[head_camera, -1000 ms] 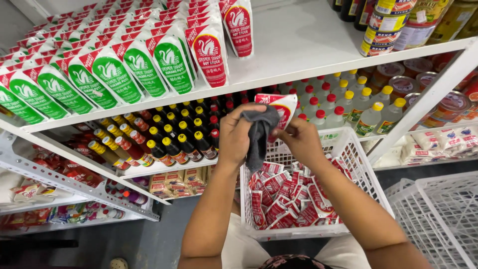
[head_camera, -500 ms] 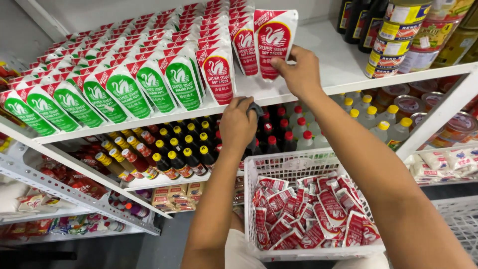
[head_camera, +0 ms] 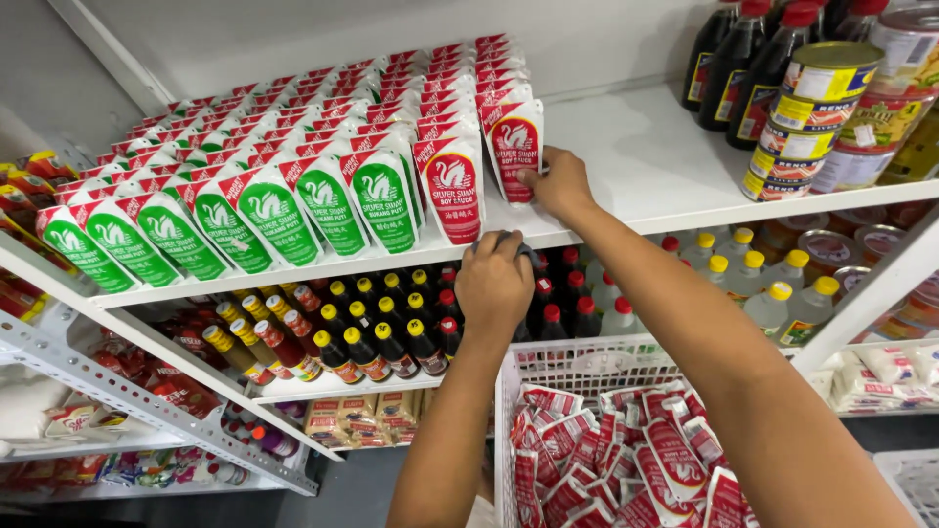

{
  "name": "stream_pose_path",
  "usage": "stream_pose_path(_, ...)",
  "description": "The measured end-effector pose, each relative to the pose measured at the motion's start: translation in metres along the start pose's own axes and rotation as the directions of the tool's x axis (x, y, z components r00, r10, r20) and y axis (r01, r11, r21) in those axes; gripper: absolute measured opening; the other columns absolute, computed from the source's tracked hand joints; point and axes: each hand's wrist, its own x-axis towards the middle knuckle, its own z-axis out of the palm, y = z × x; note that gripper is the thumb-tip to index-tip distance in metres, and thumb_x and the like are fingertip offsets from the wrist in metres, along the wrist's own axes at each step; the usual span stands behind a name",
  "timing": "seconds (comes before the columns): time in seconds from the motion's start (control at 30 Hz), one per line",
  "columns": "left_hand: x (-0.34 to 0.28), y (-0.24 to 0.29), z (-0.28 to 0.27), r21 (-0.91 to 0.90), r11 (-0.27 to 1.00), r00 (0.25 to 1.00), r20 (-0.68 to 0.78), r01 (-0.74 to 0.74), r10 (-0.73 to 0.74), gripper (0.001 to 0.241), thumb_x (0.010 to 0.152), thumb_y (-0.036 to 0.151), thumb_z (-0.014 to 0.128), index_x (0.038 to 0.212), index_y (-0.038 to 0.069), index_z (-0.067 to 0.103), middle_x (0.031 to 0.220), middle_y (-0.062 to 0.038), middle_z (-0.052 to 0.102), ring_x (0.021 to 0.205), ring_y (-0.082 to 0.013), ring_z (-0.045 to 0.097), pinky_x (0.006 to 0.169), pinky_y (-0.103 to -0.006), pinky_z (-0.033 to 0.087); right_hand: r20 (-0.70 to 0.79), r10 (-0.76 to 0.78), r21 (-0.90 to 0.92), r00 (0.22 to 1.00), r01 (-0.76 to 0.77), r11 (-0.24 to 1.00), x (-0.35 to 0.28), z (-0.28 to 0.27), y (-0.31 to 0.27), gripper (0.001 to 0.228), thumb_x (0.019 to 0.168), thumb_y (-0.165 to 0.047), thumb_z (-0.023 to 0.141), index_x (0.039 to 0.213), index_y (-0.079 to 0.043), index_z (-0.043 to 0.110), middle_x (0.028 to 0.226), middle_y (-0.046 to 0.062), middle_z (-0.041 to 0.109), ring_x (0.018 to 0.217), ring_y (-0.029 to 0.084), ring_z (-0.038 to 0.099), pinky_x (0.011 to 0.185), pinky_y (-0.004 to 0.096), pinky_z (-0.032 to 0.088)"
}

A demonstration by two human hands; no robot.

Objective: Wiping sauce pouches with a cloth and placing them neatly on a grocery store shelf.

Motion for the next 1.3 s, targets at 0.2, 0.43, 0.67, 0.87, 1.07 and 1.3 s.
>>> stream_pose_path(0.2,-0.002,-0.003,0.005,0.002,1.0,0.999,-0.018,-0.026,0.026,0.033,0.085,0.019,0.063,0.113,0.012,0.078,0.116,-0.008,0.071,0.098,-0.0363,0.068,0.084,-0.046,0.056,0.033,0.037,-0.101,0.999,-0.034,0.994,0.006,-0.003,-0.002,0.032,0.083,-0.021,0.084,0.108,-0.003,0.075,0.099,0.016,0.077,0.085,0.027,0.074,0.08,0.04,0.056)
stream_pose_path(0.43,-0.003,-0.002,0.004,0.001,1.0,0.999,-0.028,-0.018,0.018,0.032,0.085,0.018,0.063,0.112,0.011,0.078,0.116,-0.008,0.071,0.096,-0.0362,0.068,0.082,-0.0454,0.056,0.034,0.066,-0.037,0.997,-0.065,0.997,0.011,0.001,-0.005,0.032,0.082,-0.018,0.084,0.107,-0.001,0.074,0.097,0.015,0.077,0.081,0.024,0.074,0.075,0.037,0.058)
stream_pose_path(0.67,-0.004,-0.002,0.006,-0.005,1.0,0.999,-0.035,-0.015,0.015,0.033,0.084,0.019,0.064,0.113,0.012,0.078,0.116,-0.008,0.071,0.096,-0.0359,0.068,0.08,-0.0458,0.056,0.029,0.074,-0.034,0.997,-0.073,0.997,0.01,0.004,0.001,0.032,0.082,-0.018,0.085,0.103,0.002,0.072,0.091,0.016,0.076,0.074,0.024,0.073,0.068,0.037,0.058)
stream_pose_path(0.87,-0.004,-0.002,0.005,0.002,1.0,1.0,-0.02,-0.009,0.009,0.033,0.085,0.019,0.064,0.114,0.012,0.078,0.117,-0.008,0.071,0.096,-0.0363,0.067,0.08,-0.0459,0.056,0.032,0.086,-0.013,0.996,-0.085,0.996,0.01,0.004,0.002,0.034,0.082,-0.019,0.085,0.104,0.003,0.072,0.092,0.016,0.075,0.075,0.023,0.073,0.068,0.036,0.059)
stream_pose_path(1.07,-0.002,-0.006,-0.001,-0.021,1.0,1.0,0.024,-0.008,0.008,0.034,0.084,0.019,0.064,0.115,0.012,0.078,0.119,-0.009,0.071,0.1,-0.0379,0.066,0.085,-0.0465,0.055,0.062,0.184,0.065,0.981,-0.188,0.98,0.004,-0.011,0.008,0.041,0.081,-0.024,0.088,0.11,0.001,0.071,0.094,0.012,0.075,0.08,0.018,0.071,0.072,0.033,0.057)
stream_pose_path(1.3,-0.04,-0.022,-0.007,-0.322,0.934,0.988,-0.055,-0.156,0.146,0.038,0.085,0.009,0.06,0.12,0.009,0.074,0.133,-0.014,0.069,0.116,-0.0367,0.066,0.103,-0.043,0.052,-0.306,-0.169,0.202,0.937,0.237,0.95,-0.076,-0.064,-0.022,0.029,0.094,-0.014,0.08,0.115,-0.001,0.065,0.103,0.007,0.07,0.087,0.013,0.068,0.078,0.027,0.057)
